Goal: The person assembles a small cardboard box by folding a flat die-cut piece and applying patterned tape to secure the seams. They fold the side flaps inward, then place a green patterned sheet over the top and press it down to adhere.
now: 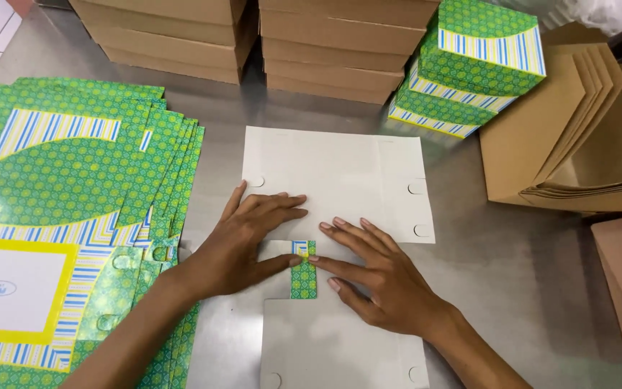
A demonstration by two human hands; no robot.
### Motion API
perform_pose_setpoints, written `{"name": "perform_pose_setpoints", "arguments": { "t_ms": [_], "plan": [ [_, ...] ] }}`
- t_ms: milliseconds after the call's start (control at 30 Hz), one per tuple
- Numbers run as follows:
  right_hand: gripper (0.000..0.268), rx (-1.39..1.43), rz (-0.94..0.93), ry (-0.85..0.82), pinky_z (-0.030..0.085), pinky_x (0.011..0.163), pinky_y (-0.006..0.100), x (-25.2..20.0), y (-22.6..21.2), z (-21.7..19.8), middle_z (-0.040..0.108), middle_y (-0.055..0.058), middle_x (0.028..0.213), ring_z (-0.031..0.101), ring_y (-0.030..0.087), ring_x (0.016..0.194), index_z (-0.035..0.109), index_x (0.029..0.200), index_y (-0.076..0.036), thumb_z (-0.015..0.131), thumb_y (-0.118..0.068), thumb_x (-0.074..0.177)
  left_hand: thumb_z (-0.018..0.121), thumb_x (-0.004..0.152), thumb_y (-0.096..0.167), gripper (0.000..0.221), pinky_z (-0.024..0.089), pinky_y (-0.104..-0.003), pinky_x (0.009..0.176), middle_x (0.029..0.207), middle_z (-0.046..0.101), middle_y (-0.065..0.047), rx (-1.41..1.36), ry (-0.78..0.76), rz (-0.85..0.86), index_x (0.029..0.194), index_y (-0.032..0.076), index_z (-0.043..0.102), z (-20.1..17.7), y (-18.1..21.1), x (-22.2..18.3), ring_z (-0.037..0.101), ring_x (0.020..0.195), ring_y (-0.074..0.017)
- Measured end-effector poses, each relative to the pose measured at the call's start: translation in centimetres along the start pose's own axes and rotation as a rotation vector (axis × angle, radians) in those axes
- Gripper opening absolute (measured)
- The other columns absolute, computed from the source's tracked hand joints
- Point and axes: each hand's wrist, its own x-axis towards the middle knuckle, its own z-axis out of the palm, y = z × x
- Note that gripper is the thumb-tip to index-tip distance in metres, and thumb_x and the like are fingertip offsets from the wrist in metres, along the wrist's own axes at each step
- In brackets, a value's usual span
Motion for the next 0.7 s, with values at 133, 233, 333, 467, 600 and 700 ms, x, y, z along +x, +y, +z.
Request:
{"name": "perform_pose_setpoints", "arguments": {
  "t_ms": [133, 233, 333, 467, 600, 700],
  "plan": [
    [0.034, -0.015, -0.009, 0.015, 0.032, 0.120, 0.056, -0.2, 0.2, 0.3, 0.050, 0.016, 0.156, 0.046, 0.037, 0.146, 0.069, 0.134, -0.017, 0.060, -0.020, 0.101, 0.091, 0.079, 0.037, 0.080, 0.003, -0.060, 0.123, 0.157, 0.051, -0.006, -0.005, -0.062, -0.001, 0.147, 0.014, 0.054, -0.4, 0.1, 0.0, 0.045, 0.143, -0.0311],
    [0.035, -0.012, -0.009, 0.004, 0.031, 0.120, 0.056, -0.2, 0.2, 0.3, 0.049, 0.016, 0.156, 0.045, 0.037, 0.146, 0.068, 0.135, -0.018, 0.060, -0.020, 0.101, 0.095, 0.073, 0.043, 0.093, 0.000, -0.059, 0.122, 0.159, 0.048, -0.007, 0.006, -0.102, -0.011, 0.149, 0.012, 0.052, -0.7, 0.2, 0.1, 0.040, 0.146, -0.0310],
    [0.034, -0.010, -0.010, 0.001, 0.030, 0.121, 0.056, -0.2, 0.2, 0.3, 0.049, 0.016, 0.156, 0.044, 0.036, 0.147, 0.069, 0.134, -0.017, 0.060, -0.020, 0.101, 0.095, 0.072, 0.045, 0.096, -0.002, -0.059, 0.122, 0.161, 0.046, -0.007, -0.024, -0.142, -0.038, 0.150, 0.013, 0.050, -0.9, 0.3, 0.0, 0.035, 0.149, -0.0295],
    [0.034, -0.010, -0.007, 0.004, 0.029, 0.121, 0.054, -0.2, 0.2, 0.3, 0.048, 0.016, 0.157, 0.045, 0.036, 0.147, 0.069, 0.134, -0.018, 0.060, -0.020, 0.101, 0.097, 0.063, 0.058, 0.113, -0.009, -0.058, 0.121, 0.164, 0.039, -0.008, -0.004, -0.196, -0.051, 0.153, 0.013, 0.045, -1.0, 0.9, 0.1, 0.027, 0.152, -0.0294],
    [0.035, -0.010, -0.012, -0.007, 0.030, 0.120, 0.056, -0.2, 0.2, 0.2, 0.047, 0.017, 0.157, 0.043, 0.037, 0.148, 0.068, 0.135, -0.018, 0.059, -0.021, 0.102, 0.095, 0.059, 0.065, 0.118, -0.015, -0.056, 0.120, 0.165, 0.034, -0.007, -0.028, -0.239, -0.096, 0.153, 0.014, 0.045, -1.3, 1.5, 0.2, 0.022, 0.154, -0.0283],
    [0.034, -0.003, -0.006, -0.004, 0.029, 0.121, 0.055, -0.3, 0.2, 0.3, 0.048, 0.016, 0.157, 0.044, 0.036, 0.148, 0.069, 0.134, -0.017, 0.059, -0.021, 0.102, 0.088, 0.071, 0.062, 0.106, -0.014, -0.055, 0.121, 0.165, 0.036, -0.009, -0.038, -0.217, -0.054, 0.155, 0.016, 0.041, -1.3, 1.1, 0.0, 0.024, 0.153, -0.0313]
  ]
}}
